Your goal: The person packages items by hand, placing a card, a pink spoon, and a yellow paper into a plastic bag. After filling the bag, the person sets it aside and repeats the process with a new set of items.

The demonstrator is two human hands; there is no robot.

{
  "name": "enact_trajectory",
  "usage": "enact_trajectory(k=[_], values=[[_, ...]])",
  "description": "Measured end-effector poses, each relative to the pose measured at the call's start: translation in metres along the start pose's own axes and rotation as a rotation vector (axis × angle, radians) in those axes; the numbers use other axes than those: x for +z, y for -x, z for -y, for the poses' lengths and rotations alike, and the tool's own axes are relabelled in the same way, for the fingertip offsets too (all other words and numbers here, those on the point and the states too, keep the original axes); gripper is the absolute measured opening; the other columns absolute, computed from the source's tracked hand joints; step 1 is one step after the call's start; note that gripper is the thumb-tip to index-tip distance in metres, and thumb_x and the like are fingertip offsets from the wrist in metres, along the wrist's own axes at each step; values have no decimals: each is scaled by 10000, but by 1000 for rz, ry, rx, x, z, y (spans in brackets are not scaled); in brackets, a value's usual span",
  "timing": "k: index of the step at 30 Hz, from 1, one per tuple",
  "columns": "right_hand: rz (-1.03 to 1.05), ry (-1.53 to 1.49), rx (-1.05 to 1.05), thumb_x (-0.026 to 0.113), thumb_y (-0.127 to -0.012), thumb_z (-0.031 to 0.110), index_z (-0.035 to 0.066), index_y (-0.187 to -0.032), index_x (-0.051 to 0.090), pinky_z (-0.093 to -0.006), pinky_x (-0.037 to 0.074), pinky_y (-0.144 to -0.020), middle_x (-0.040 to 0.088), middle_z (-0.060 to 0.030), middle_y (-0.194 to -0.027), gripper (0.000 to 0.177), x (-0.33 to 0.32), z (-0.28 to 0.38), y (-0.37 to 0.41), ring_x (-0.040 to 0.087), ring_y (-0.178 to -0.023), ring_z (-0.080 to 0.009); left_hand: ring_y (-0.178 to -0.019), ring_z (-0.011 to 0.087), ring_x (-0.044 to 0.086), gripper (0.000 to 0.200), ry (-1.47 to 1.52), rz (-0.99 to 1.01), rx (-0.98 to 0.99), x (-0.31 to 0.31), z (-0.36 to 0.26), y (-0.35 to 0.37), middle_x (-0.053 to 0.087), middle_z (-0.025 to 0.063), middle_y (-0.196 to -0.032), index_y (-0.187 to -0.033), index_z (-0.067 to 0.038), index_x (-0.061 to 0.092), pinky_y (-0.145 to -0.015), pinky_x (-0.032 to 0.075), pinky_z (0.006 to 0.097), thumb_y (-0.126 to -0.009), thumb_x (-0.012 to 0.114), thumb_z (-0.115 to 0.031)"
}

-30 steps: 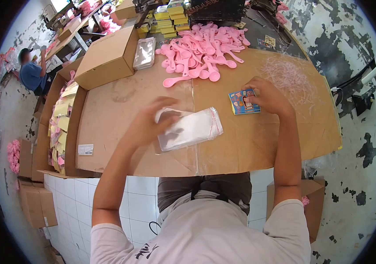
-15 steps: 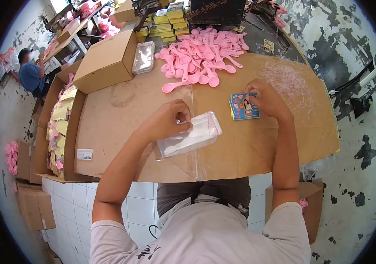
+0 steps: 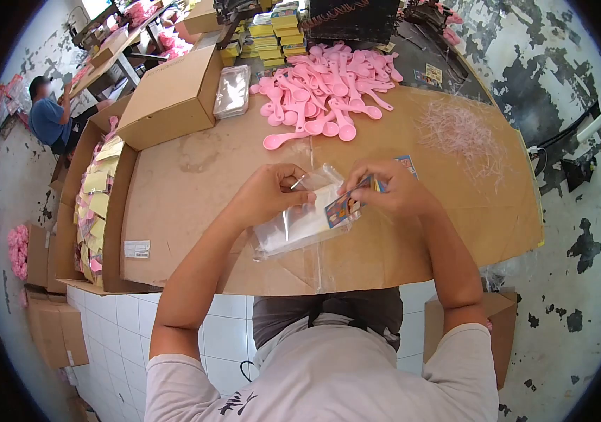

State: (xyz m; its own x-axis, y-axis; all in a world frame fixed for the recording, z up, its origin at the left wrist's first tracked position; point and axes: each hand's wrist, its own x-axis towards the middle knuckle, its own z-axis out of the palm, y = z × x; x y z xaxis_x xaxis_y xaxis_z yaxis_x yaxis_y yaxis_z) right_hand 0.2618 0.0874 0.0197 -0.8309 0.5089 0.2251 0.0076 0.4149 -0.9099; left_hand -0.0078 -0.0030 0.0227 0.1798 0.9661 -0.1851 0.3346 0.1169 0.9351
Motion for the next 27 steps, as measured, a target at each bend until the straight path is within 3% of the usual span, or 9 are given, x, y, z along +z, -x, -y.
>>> enact_trajectory(k=[4, 6, 10, 16, 18, 21, 24, 27], values=[[98, 320, 89, 739, -886, 117, 44, -1033, 701, -353, 538, -790, 720, -92, -945, 169, 8, -2, -1, 684, -896, -207, -780, 87, 664, 195, 21, -35, 65, 1, 9, -4, 772, 78, -892, -1067, 43, 677, -692, 532, 285, -964, 716, -119], [88, 314, 80, 741, -877, 131, 56, -1028, 705, -361, 539, -784, 724, -105, -952, 172, 9, -2, 0, 683, -887, -228, -777, 82, 653, 182, 6, -44, 44, 1, 5, -1, 772, 70, -884, -1033, 35, 685, -695, 531, 288, -991, 684, -143], [79, 331, 30, 736, -879, 133, 49, -1015, 706, -360, 537, -778, 729, -104, -959, 162, 10, -3, 0, 687, -883, -227, -784, 58, 637, 223, -86, -29, 33, -3, 11, -6, 770, 54, -928, -1109, 23, 684, -665, 494, 251, -1032, 644, -182], [-38, 12, -83, 735, -876, 139, 27, -1015, 711, -339, 536, -791, 754, -85, -1008, 179, 8, -6, 1, 694, -891, -201, -759, 47, 627, 255, -120, -4, 28, -1, 8, -3, 770, 49, -936, -1177, 19, 707, -642, 489, 230, -1017, 661, -174], [14, 99, -10, 734, -869, 132, 32, -1028, 717, -344, 542, -795, 761, -87, -1013, 189, 12, -11, 1, 696, -888, -208, -750, 43, 624, 268, -68, 7, 110, -1, 24, -8, 765, 39, -929, -1204, 10, 707, -637, 488, 225, -1013, 667, -174], [84, 234, 43, 730, -861, 127, 39, -1044, 727, -354, 549, -789, 766, -90, -1010, 203, 14, -10, -1, 698, -875, -220, -756, 51, 636, 249, -47, 1, 80, 1, 19, -6, 764, 31, -928, -1196, 6, 707, -643, 498, 234, -1012, 665, -156], [107, 279, 42, 724, -857, 128, 44, -1056, 732, -363, 552, -786, 765, -88, -1002, 216, 13, -12, -3, 697, -866, -232, -784, 60, 654, 240, -102, -71, -69, -1, -7, 2, 768, 34, -941, -1186, 14, 700, -675, 514, 246, -1016, 656, -150], [107, 286, 40, 723, -856, 134, 46, -1058, 733, -361, 550, -787, 762, -88, -996, 220, 13, -13, -3, 696, -865, -238, -769, 74, 651, 239, -33, -200, 77, -8, 9, -4, 737, 22, -892, -1147, 25, 708, -710, 540, 269, -1001, 672, -161]])
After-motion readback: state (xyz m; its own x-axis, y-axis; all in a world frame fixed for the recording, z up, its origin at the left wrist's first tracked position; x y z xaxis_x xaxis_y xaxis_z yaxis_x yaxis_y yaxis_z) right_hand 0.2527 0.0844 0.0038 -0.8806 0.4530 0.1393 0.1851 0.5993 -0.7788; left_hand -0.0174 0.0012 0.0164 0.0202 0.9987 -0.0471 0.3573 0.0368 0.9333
